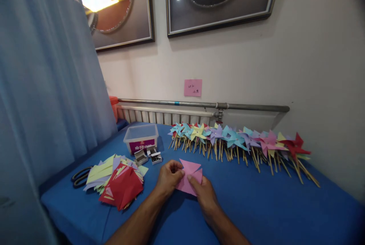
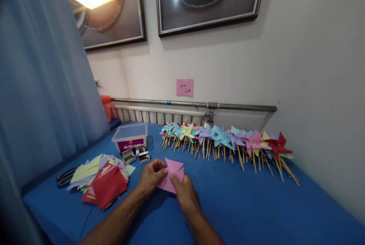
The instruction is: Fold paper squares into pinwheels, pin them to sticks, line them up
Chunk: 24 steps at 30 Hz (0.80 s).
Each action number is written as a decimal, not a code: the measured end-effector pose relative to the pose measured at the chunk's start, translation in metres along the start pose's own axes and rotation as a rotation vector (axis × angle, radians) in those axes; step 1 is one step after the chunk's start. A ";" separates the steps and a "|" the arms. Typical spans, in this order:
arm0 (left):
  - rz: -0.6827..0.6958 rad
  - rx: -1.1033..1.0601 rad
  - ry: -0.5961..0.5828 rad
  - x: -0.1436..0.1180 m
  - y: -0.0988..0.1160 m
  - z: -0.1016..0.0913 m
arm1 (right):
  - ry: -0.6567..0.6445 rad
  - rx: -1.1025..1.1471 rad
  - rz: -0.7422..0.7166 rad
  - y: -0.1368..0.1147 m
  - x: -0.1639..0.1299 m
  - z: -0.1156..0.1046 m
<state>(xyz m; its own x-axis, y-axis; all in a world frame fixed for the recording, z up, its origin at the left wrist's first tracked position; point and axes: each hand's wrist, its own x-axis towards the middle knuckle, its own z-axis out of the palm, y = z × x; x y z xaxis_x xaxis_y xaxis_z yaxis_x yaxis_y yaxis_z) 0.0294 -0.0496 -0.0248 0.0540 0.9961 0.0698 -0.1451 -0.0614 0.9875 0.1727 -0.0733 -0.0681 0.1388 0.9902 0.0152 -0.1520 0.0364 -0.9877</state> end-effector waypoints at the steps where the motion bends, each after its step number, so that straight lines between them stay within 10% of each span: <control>1: 0.006 -0.002 0.003 0.000 -0.001 0.000 | 0.013 -0.012 -0.001 -0.001 0.001 0.001; 24: -0.064 0.002 -0.090 -0.003 0.002 -0.002 | 0.038 -0.037 -0.022 -0.015 -0.003 0.004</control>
<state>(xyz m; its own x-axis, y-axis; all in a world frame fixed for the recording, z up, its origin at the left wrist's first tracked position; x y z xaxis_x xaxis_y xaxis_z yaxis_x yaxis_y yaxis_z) 0.0273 -0.0527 -0.0234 0.1519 0.9882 0.0189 -0.1366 0.0020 0.9906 0.1709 -0.0766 -0.0531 0.1787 0.9834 0.0319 -0.1121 0.0525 -0.9923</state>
